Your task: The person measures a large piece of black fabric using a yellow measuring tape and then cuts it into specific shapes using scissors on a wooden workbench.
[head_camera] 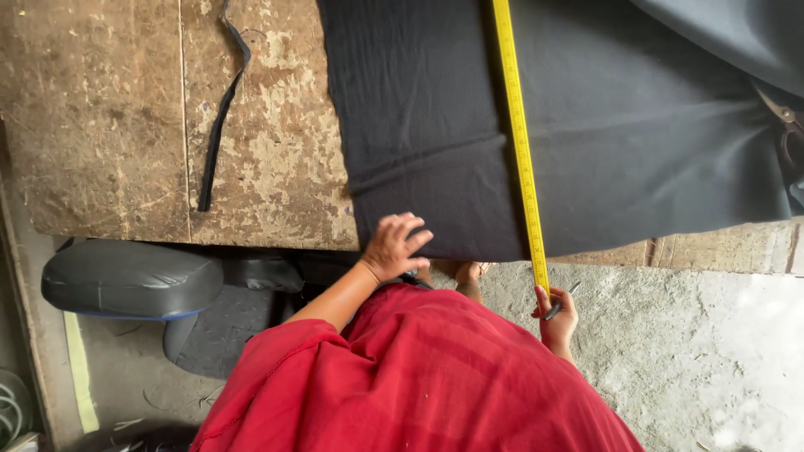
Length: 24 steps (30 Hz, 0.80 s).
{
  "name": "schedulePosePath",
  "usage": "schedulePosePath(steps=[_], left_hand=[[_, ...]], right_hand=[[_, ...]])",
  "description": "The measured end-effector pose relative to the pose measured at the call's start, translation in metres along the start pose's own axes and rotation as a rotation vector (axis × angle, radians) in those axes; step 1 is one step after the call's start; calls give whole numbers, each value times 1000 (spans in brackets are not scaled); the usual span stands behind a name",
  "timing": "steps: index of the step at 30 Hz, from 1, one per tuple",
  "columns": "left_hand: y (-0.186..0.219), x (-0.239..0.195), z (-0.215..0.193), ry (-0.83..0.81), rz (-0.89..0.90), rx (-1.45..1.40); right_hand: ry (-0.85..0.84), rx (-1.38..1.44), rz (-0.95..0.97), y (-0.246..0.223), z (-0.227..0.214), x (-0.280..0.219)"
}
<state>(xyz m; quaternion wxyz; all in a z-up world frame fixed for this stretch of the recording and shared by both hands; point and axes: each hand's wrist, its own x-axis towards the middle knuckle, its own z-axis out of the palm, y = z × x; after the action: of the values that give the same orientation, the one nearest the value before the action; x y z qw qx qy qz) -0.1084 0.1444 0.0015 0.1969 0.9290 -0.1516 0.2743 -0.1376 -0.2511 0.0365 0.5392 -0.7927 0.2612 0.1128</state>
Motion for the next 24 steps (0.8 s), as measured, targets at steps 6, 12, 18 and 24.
schedulePosePath(steps=[6,12,18,24], left_hand=[[9,-32,23,-137,99,28],[26,-24,6,-96,180,-155],[34,10,3,-165,114,-242],[-27,140,77,-7,53,-91]], right_hand=[[8,44,-25,5,-11,5],[9,38,-36,16,-24,-1],[19,8,-63,29,-11,-11],[-1,-14,-155,23,18,-14]])
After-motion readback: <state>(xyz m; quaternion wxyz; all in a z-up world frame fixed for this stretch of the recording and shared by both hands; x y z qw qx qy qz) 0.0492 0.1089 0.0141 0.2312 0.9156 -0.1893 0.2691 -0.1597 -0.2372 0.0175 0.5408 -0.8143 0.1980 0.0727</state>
